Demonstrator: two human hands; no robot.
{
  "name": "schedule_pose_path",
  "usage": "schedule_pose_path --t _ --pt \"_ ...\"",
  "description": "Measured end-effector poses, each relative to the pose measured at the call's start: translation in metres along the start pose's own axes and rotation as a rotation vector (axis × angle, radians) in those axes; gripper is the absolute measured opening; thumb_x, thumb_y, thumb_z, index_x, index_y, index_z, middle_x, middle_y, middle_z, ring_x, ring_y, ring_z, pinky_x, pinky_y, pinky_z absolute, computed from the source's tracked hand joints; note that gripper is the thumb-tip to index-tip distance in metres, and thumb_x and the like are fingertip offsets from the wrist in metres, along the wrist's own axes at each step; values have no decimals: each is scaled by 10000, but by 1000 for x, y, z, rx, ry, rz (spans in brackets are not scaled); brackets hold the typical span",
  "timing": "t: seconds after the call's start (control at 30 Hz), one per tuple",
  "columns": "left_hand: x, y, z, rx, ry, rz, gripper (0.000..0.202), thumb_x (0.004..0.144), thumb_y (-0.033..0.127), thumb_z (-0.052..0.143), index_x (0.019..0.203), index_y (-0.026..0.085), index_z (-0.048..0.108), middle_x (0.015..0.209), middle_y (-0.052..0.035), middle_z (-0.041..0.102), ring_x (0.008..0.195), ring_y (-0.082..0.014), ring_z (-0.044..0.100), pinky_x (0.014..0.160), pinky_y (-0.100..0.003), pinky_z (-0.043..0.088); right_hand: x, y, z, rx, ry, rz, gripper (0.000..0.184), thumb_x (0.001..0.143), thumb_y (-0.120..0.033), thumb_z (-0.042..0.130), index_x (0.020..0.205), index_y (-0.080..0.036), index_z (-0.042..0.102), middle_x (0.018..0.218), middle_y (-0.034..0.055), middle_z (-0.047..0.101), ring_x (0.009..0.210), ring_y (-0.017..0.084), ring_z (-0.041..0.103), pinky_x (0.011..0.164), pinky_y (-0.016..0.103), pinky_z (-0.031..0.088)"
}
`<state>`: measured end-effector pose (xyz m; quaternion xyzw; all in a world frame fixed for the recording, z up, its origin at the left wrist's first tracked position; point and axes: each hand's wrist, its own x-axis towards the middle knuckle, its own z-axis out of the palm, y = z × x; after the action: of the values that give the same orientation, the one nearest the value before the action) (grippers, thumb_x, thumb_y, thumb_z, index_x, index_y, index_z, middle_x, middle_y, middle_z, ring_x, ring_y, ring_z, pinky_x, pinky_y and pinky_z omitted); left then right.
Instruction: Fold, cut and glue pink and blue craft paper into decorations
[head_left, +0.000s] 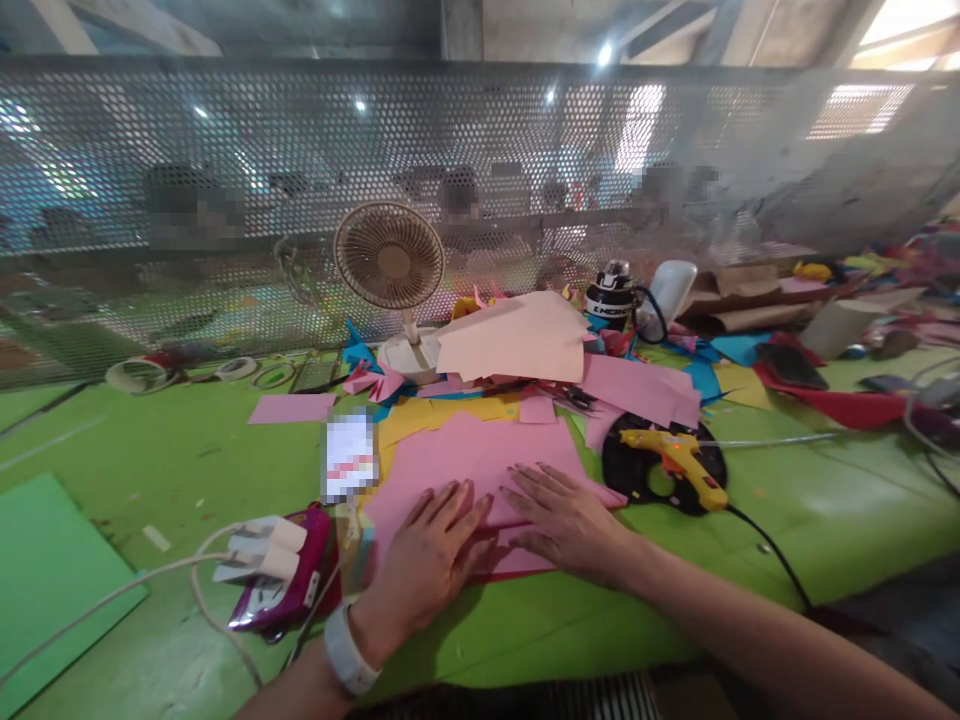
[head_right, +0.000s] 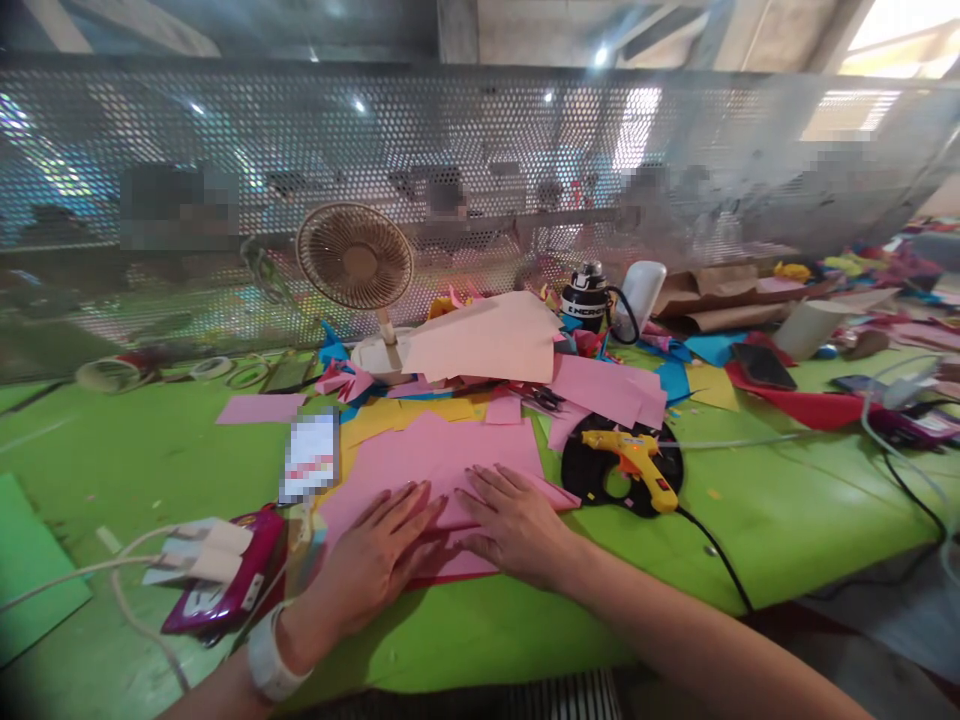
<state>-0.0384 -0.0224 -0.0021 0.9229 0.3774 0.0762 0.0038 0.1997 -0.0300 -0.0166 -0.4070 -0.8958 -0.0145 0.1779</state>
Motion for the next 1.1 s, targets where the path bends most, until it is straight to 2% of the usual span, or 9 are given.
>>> schedule_pose_path --t 0.13,0.2,0.27,0.37,0.47,0.63,0.8,1.0,1.1 --pt "0 1 -5 -2 9 -16 428 938 380 347 1353 274 362 1406 -66 385 1280 -231 368 1031 -477 347 -2 9 -13 -76 154 284 601 885 -491 416 1357 -121 379 1347 158 454 1217 294 435 989 495 381" --pt "0 2 -6 -4 22 -18 421 938 381 349 1341 269 384 1387 -66 414 1271 -225 384 1030 -468 353 -4 11 -18 -81 169 348 596 882 -486 423 1351 -119 386 1332 155 473 1192 286 461 964 478 413" --pt "0 2 -5 -1 33 -17 421 931 392 362 1328 256 407 1362 -74 448 1256 -230 405 1022 -471 363 -5 9 -20 -89 142 272 541 894 -449 422 1328 -126 423 1354 145 451 1221 273 433 990 464 392" --pt "-1 3 0 12 59 -27 439 923 399 378 1328 230 406 1352 -97 456 1241 -241 424 1009 -479 374 -9 -2 -16 -89 88 71 489 907 -403 419 1306 -124 453 1390 134 405 1281 259 357 1045 454 328" --pt "-1 2 3 26 76 -35 468 917 416 382 1335 207 393 1353 -117 451 1238 -249 426 1004 -483 374 -12 -11 -8 -48 29 -41 514 900 -434 424 1311 -125 449 1379 136 419 1294 260 338 1052 462 316" --pt "0 1 2 42 50 -26 471 915 435 374 1323 203 415 1361 -116 441 1247 -253 413 1009 -475 368 -16 -14 0 10 12 -11 580 888 -490 417 1331 -116 424 1358 148 440 1289 260 346 1055 464 313" --pt "0 -3 5 53 44 -12 512 908 458 375 1354 208 369 1385 -98 413 1263 -249 390 1021 -472 354 -16 -13 0 19 -30 23 597 901 -506 369 1348 -112 399 1367 138 431 1294 254 338 1060 441 310" --pt "2 -6 8 78 47 11 525 897 489 380 1331 193 406 1380 -101 420 1259 -255 395 1014 -470 358 -14 -11 -1 74 -72 45 624 900 -534 336 1355 -110 386 1375 143 418 1292 248 343 1073 432 283" --pt "3 -6 8 94 60 25 536 896 488 387 1363 227 353 1389 -92 409 1262 -250 392 1009 -465 361 -13 -9 -1 91 -89 56 651 890 -556 335 1356 -103 381 1381 146 408 1295 250 337 1074 433 278"
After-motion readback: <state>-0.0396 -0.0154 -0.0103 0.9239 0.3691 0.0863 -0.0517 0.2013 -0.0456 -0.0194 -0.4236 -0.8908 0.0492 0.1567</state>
